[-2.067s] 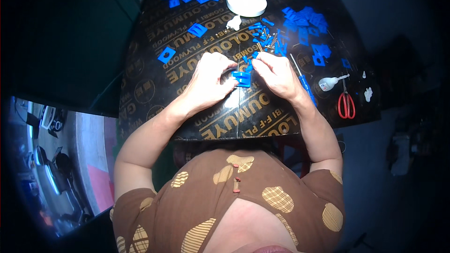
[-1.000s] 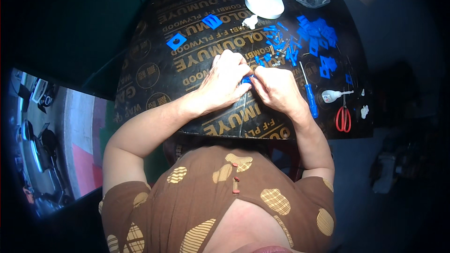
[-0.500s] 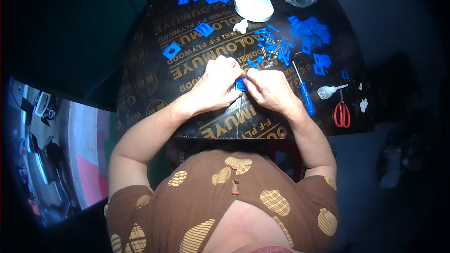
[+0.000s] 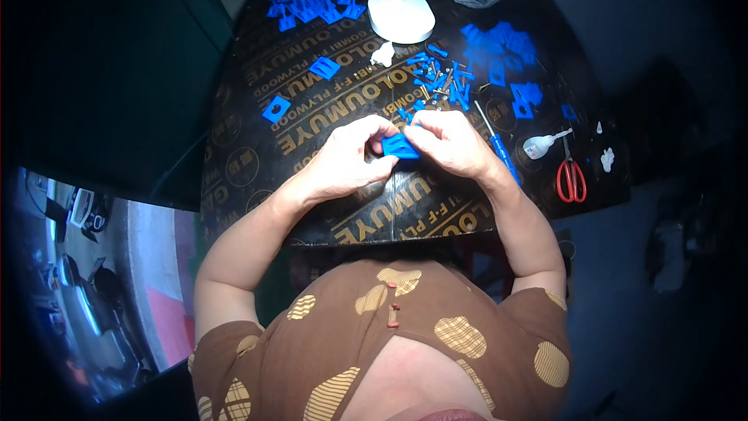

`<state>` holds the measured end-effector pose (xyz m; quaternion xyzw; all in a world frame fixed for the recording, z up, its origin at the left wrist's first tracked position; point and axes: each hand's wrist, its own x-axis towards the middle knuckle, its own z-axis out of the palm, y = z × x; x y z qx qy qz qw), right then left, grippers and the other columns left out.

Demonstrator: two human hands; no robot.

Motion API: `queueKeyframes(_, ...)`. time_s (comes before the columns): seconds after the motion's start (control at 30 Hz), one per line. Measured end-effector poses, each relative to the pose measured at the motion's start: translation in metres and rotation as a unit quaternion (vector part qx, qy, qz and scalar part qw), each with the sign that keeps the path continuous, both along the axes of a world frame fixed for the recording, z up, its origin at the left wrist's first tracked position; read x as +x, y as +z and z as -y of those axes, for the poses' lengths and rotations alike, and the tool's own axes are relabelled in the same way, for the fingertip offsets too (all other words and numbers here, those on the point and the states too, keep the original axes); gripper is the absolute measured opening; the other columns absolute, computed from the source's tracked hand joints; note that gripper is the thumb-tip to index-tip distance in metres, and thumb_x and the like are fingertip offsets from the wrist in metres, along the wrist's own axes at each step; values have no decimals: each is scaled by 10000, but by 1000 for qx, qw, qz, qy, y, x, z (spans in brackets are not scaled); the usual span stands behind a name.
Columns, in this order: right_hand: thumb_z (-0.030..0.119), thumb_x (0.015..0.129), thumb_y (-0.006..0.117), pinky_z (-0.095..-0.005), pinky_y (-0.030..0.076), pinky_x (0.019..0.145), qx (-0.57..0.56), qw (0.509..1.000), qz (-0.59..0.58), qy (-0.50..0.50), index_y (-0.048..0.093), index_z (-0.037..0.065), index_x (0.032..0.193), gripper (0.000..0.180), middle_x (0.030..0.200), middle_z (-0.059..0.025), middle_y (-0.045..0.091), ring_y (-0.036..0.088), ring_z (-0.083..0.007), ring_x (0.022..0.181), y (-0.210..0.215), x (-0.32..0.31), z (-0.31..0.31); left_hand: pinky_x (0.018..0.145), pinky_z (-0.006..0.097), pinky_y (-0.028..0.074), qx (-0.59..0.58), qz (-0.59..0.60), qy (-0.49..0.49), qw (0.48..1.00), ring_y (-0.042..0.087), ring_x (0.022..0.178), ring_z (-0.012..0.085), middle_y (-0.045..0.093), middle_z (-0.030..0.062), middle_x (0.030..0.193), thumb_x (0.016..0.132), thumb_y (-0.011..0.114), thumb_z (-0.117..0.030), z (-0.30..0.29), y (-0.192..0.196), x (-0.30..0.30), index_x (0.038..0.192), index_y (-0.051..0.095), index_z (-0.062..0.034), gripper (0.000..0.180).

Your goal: The person assembles a spring mechanism with plastic components by hand, applies glue onto a plastic piece with a glue bottle, and joins the plastic parts together.

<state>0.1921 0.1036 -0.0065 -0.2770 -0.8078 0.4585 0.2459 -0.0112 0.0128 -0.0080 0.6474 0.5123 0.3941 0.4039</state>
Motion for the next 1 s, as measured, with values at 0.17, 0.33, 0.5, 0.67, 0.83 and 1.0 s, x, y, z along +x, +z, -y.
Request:
queueKeyframes(0.17,211,957,587,-283,382,561,-94,995,-32,15,584,-10,767,291,623,-42,500,442,-83,604,0,1,-2,633,192,459,-50,61,-13,997,520,700,32,610,-9,827,846,723,-107,-1,3,0,1128,638,16,319)
queueKeyframes(0.33,212,978,547,-301,406,590,-37,998,-44,37,575,-22,798,296,663,-57,537,471,-119,628,0,1,-2,667,198,487,-68,131,-30,989,548,741,32,628,0,860,858,727,-96,0,2,1,1122,642,17,299)
queueKeyframes(0.5,191,994,549,-251,372,563,-83,994,-62,30,549,27,769,278,659,19,486,420,-62,619,1,1,1,679,198,492,-75,161,-30,984,554,751,33,634,5,870,859,735,-105,-1,0,0,1129,642,19,311)
queueKeyframes(0.67,179,957,563,-295,385,546,-62,997,-38,4,549,-9,736,291,603,-41,483,432,-90,581,5,2,2,670,191,482,-69,139,-34,987,546,744,29,634,-1,857,857,740,-122,-1,0,0,1117,652,20,309)
queueKeyframes(0.83,160,942,579,-297,360,525,-30,999,-30,10,523,-5,717,284,596,-33,448,393,-81,575,6,2,2,680,191,488,-74,111,-39,990,556,748,32,644,3,859,863,739,-129,1,3,-1,1118,659,18,304)
queueKeyframes(1.0,159,934,586,-293,349,519,-26,999,-32,18,514,-4,709,287,593,-28,439,384,-72,580,4,3,2,709,199,508,-92,157,-37,983,583,777,42,660,14,875,877,731,-129,3,6,2,1130,661,18,301)
